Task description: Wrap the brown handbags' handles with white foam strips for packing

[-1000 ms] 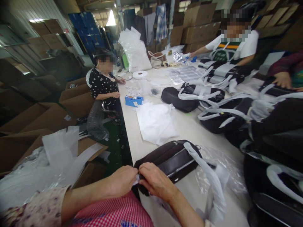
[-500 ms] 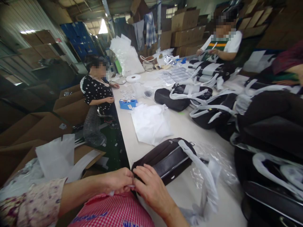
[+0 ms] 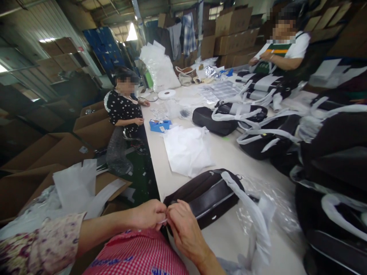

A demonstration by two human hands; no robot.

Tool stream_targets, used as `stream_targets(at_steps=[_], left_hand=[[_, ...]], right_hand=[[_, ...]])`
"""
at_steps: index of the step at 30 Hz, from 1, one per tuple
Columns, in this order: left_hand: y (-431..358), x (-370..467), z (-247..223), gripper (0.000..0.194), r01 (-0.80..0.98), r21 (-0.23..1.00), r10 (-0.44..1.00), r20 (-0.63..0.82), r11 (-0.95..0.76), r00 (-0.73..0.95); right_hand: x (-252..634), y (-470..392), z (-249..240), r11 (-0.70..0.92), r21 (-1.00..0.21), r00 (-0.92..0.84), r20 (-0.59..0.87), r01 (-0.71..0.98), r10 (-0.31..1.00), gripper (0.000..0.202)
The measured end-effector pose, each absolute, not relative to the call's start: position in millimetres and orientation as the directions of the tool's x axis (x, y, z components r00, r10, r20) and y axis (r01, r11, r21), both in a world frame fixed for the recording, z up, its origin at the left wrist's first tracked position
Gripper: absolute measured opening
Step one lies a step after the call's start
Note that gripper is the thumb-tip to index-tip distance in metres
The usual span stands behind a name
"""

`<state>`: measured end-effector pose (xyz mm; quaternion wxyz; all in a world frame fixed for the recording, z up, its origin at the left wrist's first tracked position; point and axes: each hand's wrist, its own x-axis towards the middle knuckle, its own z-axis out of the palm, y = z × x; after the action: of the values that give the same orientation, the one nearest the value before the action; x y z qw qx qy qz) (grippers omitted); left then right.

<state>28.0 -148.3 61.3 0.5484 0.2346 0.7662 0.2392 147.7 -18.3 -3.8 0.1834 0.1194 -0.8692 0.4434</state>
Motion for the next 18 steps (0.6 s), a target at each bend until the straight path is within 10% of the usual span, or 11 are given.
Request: stream_targets(at_steps=[18], left_hand=[[-165,48,45,0.027,0.161,0.815,0.764,-0.428,0.557,-0.483]], right_hand=[[136,-20,3,0.404,-0.913,-0.979,0.125,-0.05,0.163,0.013]])
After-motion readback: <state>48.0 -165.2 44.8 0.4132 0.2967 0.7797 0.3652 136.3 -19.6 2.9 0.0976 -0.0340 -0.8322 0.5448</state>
